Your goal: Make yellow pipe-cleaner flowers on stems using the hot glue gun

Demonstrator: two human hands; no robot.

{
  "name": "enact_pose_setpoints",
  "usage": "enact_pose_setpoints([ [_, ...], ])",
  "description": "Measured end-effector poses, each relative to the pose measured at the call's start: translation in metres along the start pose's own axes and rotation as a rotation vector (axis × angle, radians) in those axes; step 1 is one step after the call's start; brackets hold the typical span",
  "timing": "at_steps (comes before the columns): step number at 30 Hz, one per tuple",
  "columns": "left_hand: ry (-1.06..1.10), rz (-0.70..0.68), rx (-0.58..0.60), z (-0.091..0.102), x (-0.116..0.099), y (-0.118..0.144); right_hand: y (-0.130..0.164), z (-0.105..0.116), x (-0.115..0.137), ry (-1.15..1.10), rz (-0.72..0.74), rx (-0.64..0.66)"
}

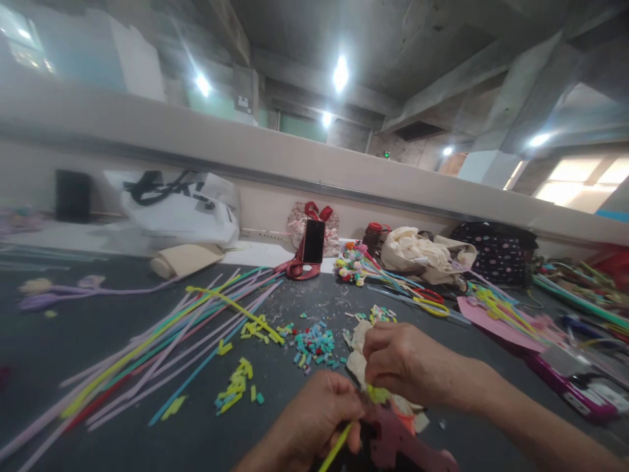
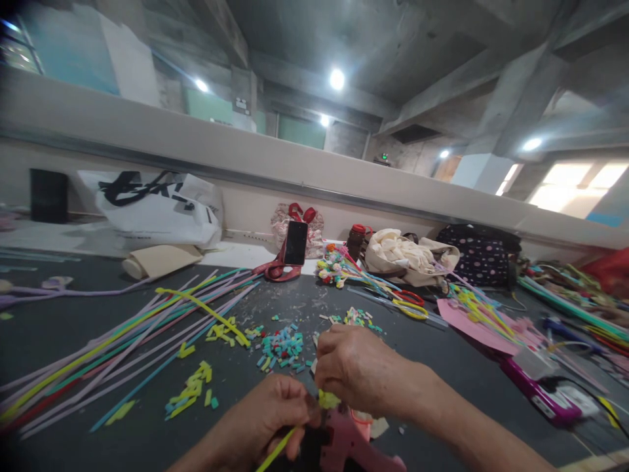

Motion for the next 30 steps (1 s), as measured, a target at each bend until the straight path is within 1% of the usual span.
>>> enact_pose_setpoints([
  [4, -0.003, -0.007, -0.008, 0.000, 0.000, 0.000, 0.000, 0.000, -0.001, 0.022, 0.018, 0.022],
  [7, -0.003, -0.001, 0.011, 0.000, 0.000, -0.001, 0.000, 0.001, -0.001, 0.030, 0.023, 0.030],
  [11, -0.020, 0.011, -0.024, 0.000, -0.002, 0.000, -0.001, 0.004, 0.000, 0.030, 0.019, 0.033],
  [14, -0.019, 0.022, -0.023, 0.001, -0.002, 0.000, 0.000, 0.004, 0.000, 0.030, 0.014, 0.037],
  [17, -0.020, 0.030, -0.022, 0.001, -0.001, -0.001, 0.000, 0.004, 0.000, 0.018, -0.010, 0.030],
  [20, -0.025, 0.035, -0.032, 0.000, -0.002, 0.000, 0.002, 0.009, 0.000, -0.014, -0.057, -0.010],
  [23, 0.004, 0.016, -0.095, 0.000, -0.005, 0.003, 0.009, 0.015, -0.002, -0.075, -0.116, -0.097],
  [24, 0.020, 0.001, -0.121, 0.000, -0.006, 0.003, 0.013, 0.016, -0.003, -0.102, -0.138, -0.153],
  [26, 0.041, -0.016, -0.168, 0.000, -0.009, 0.003, 0.022, 0.015, -0.005, -0.186, -0.224, -0.310],
  [28, 0.053, -0.025, -0.191, 0.001, -0.011, 0.002, 0.031, 0.005, -0.007, -0.336, -0.390, -0.481],
  [30, 0.082, -0.051, -0.219, 0.001, -0.013, 0.000, 0.038, -0.014, -0.009, -0.558, -0.574, -0.592],
])
Point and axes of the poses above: each hand's wrist, its own y-axis away from the middle knuckle, its own z-axis out of the back of the hand, x = y × z, the point moved 2 cm from there along -y, towards the middle knuckle, and after that the axes turned 10 degrees about -x, right-handed, at the moved point
